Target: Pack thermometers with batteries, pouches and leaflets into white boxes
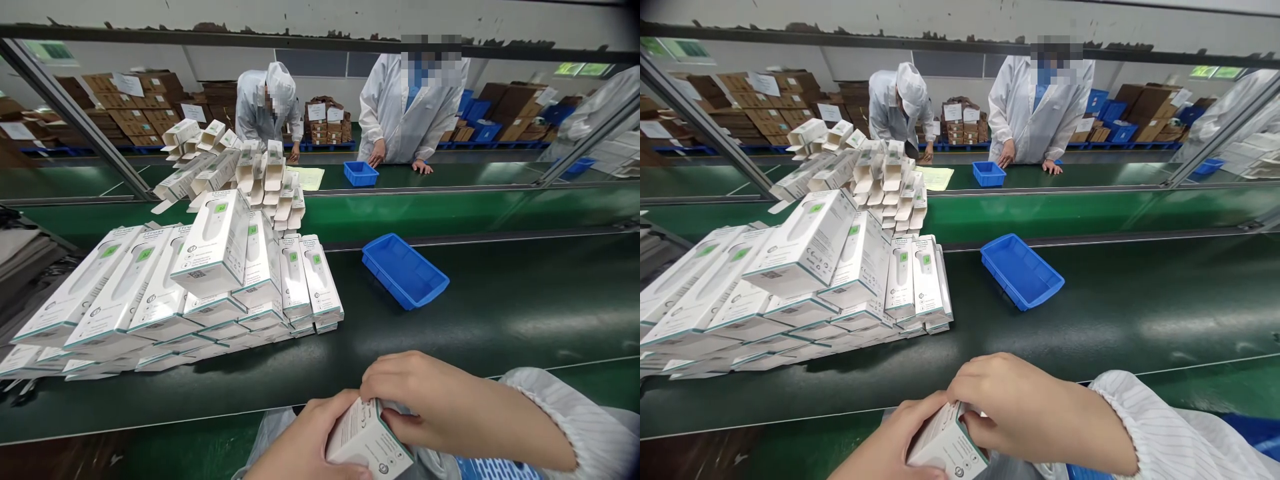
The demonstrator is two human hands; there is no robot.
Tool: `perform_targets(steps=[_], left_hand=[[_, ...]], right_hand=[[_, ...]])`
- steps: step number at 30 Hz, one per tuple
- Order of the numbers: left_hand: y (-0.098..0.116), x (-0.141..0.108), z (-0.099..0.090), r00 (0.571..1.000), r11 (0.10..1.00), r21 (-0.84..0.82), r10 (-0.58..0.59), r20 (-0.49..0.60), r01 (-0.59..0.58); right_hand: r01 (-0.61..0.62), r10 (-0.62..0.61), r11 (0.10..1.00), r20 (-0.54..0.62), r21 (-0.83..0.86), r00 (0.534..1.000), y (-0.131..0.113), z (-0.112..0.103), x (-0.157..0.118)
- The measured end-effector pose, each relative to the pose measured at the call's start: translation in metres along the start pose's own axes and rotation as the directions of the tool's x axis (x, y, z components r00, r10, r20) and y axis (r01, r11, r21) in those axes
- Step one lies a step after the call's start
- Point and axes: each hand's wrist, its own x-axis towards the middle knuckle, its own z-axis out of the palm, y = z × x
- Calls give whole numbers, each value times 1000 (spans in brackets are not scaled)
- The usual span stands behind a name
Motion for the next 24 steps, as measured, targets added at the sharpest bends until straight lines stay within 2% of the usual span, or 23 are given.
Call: perform_targets(steps=[4, 7, 9, 12, 13, 17, 21, 24], left_hand=[[-10, 2, -1, 999, 999, 10, 47, -7, -47], [-35, 4, -1, 998, 998, -12, 63, -25, -63], [-52, 7, -2, 992, 990, -71, 120, -26, -122], [-67, 13, -3, 974, 950, -220, 225, -5, -220], [-67, 16, -4, 969, 935, -266, 247, 9, -236], [-58, 23, -5, 936, 879, -394, 336, 108, -270], [-54, 30, -2, 897, 825, -476, 416, 149, -304], [-59, 34, 0, 889, 802, -528, 424, 174, -280]], right_hand=[[23, -23, 999, 2, 28, 1000, 2, -4, 0], [83, -86, 991, 21, 104, 996, 6, -12, -3], [163, -160, 981, -38, 103, 986, 9, -17, -5], [328, -338, 941, -191, -82, 922, 14, -18, -6], [360, -389, 918, -210, -164, 897, 14, -17, -6], [386, -482, 835, -184, -392, 857, 15, -10, -2], [447, -602, 714, -146, -538, 785, 12, -6, 1], [493, -616, 658, -30, -569, 787, 9, -7, 3]])
